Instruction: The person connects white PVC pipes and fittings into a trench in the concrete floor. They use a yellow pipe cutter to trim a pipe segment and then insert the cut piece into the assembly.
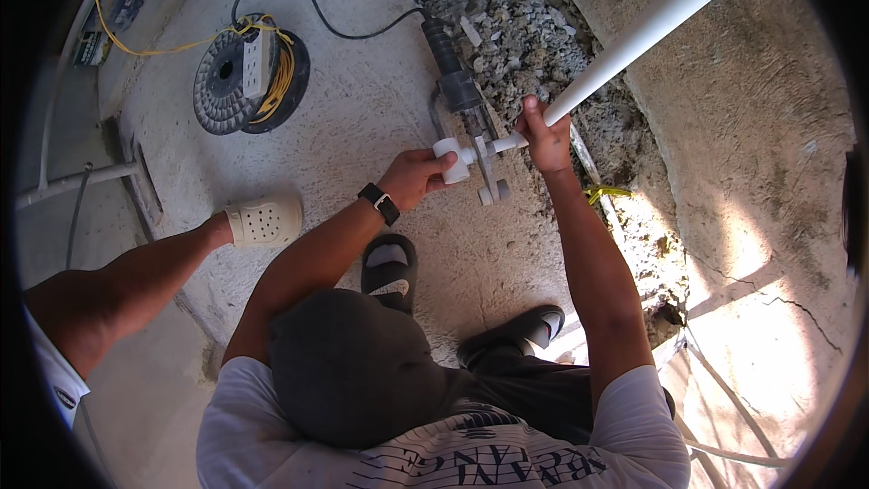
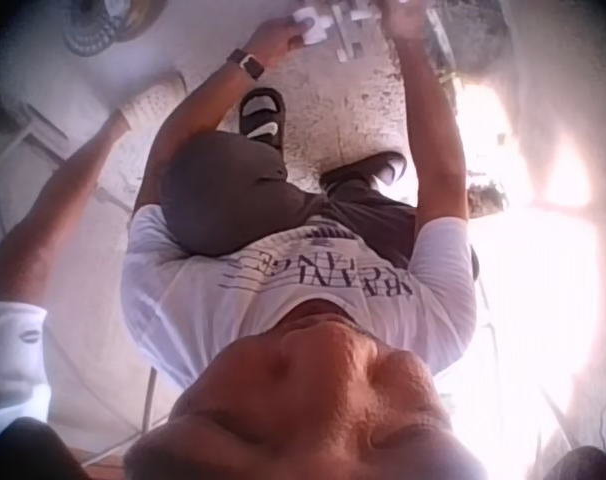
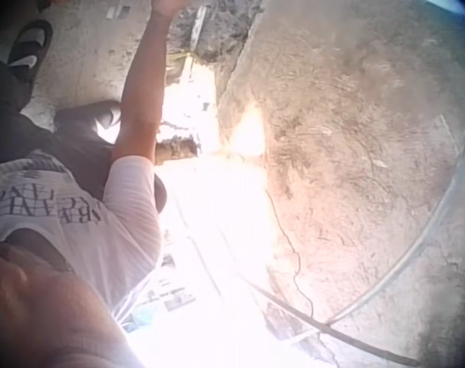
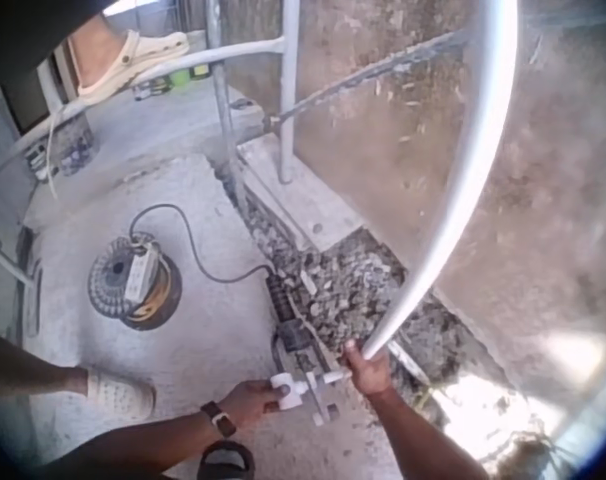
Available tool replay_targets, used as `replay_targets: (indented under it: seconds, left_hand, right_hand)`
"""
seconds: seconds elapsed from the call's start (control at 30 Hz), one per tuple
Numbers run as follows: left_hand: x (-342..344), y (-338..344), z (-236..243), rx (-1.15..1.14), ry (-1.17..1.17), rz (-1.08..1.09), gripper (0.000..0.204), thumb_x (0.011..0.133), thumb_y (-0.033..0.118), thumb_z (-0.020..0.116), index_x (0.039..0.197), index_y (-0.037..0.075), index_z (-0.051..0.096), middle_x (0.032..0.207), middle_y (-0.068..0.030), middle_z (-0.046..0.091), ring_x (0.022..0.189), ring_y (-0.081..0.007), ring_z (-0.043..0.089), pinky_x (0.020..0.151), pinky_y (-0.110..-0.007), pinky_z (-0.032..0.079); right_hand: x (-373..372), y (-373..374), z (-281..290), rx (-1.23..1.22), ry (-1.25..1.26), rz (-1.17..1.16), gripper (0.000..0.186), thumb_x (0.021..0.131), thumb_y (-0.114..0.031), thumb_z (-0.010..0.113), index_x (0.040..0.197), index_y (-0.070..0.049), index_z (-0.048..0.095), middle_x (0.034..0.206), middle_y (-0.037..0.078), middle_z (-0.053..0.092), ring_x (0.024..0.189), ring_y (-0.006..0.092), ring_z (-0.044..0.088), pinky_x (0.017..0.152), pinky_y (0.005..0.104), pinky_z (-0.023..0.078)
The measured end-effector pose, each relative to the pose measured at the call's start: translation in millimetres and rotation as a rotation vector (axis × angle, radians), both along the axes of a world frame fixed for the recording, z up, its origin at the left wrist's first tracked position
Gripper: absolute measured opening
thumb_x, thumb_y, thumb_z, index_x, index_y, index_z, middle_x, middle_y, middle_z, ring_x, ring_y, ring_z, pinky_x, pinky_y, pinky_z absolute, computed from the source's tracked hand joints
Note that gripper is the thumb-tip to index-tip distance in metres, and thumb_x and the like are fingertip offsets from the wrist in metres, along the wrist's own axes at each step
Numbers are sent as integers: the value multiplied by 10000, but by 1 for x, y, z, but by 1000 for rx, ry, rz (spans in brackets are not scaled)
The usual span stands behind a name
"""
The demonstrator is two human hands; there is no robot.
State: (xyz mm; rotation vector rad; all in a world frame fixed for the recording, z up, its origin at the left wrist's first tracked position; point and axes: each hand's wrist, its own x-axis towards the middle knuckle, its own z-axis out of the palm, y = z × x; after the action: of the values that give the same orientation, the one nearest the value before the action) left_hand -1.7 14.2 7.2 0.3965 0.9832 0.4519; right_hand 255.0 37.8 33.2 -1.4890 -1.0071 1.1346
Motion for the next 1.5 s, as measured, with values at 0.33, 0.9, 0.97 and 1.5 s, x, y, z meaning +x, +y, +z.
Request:
replay_targets:
  seconds: [0.33,0.9,0.97,1.5]
  left_hand:
    - [6,-10,-6,118,36,45,411,976,183,730,1306,-28,607,1195,-84,691,1074,-172,674,917,-337,566]
    - [10,-18,-15,393,31,54,498,902,78,791,1353,-1,597,1204,-71,703,1092,-150,663,952,-321,536]
    - [8,-19,-19,422,34,56,530,899,98,804,1372,0,585,1232,-95,701,1111,-177,679,959,-347,558]
    - [7,-1,-2,57,92,-26,417,998,238,699,1281,-53,604,1182,-113,696,1089,-217,692,962,-380,583]
  right_hand:
    - [-3,2,6,-36,-34,-10,551,994,-474,660,640,-54,611,579,22,561,534,105,493,516,290,383]
    - [1,0,9,-81,10,26,541,935,-488,739,628,-57,623,608,17,600,586,122,552,576,302,434]
    - [-2,0,13,-65,0,38,543,935,-489,738,628,-56,623,608,17,599,585,121,550,575,302,432]
    - [-2,-1,10,-72,25,25,550,914,-515,754,639,-56,626,614,14,592,580,117,540,563,301,427]
